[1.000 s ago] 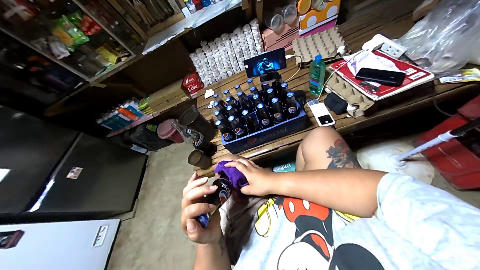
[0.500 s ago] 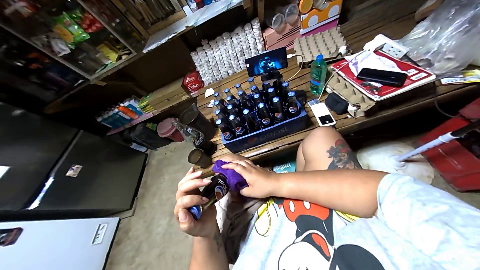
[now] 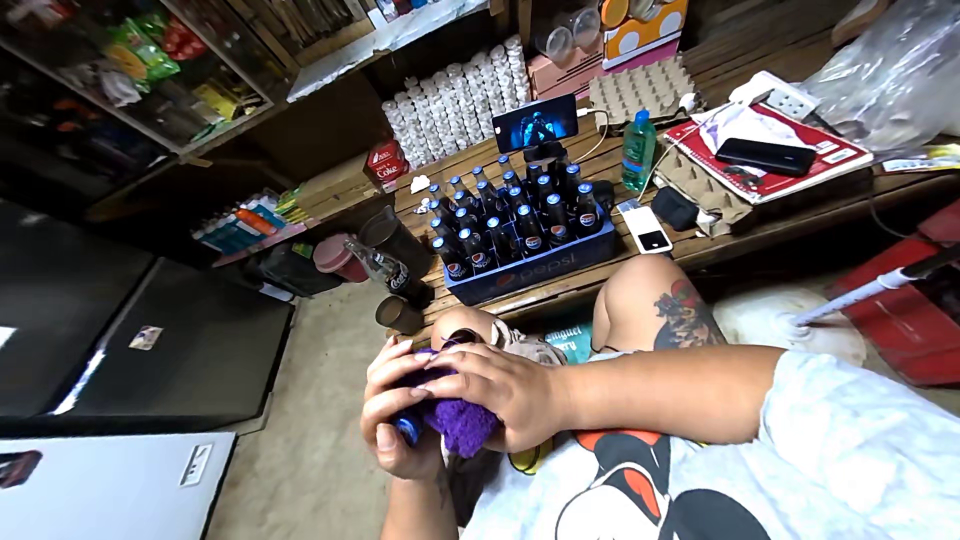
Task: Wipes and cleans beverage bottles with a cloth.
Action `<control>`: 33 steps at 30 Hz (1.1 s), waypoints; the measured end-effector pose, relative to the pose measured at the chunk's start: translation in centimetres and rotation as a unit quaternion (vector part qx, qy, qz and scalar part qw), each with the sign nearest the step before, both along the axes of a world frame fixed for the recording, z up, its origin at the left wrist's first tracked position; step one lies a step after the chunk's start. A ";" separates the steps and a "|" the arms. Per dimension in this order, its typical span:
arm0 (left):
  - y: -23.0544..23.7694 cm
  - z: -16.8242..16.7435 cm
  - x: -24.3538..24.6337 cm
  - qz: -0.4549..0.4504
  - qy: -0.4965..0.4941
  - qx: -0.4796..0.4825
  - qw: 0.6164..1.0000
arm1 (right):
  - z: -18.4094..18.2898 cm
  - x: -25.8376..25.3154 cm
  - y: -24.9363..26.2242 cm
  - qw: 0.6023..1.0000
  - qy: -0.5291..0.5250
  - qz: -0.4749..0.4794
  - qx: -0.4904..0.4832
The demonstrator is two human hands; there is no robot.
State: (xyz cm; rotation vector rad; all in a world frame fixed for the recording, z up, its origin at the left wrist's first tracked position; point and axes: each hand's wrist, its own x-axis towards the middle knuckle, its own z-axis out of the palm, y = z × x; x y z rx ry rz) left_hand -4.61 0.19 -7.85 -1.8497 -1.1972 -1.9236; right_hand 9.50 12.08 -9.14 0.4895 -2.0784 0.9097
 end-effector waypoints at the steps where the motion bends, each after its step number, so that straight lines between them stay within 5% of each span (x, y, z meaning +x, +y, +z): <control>1: 0.0 0.0 0.1 0.010 0.009 0.000 1.000 | 0.1 0.1 0.0 1.000 0.005 0.004 0.001; 23: -0.3 0.1 0.1 0.027 0.020 -0.007 0.999 | -0.1 0.1 -0.4 0.999 0.044 0.021 0.010; 28: 0.0 0.3 -0.2 0.022 -0.011 0.003 1.000 | -1.0 -0.3 0.5 0.999 -0.029 -0.003 0.025; 33: 0.2 0.4 -1.0 -0.018 -0.051 0.019 0.998 | -1.5 -0.6 1.8 0.976 -0.214 -0.027 -0.029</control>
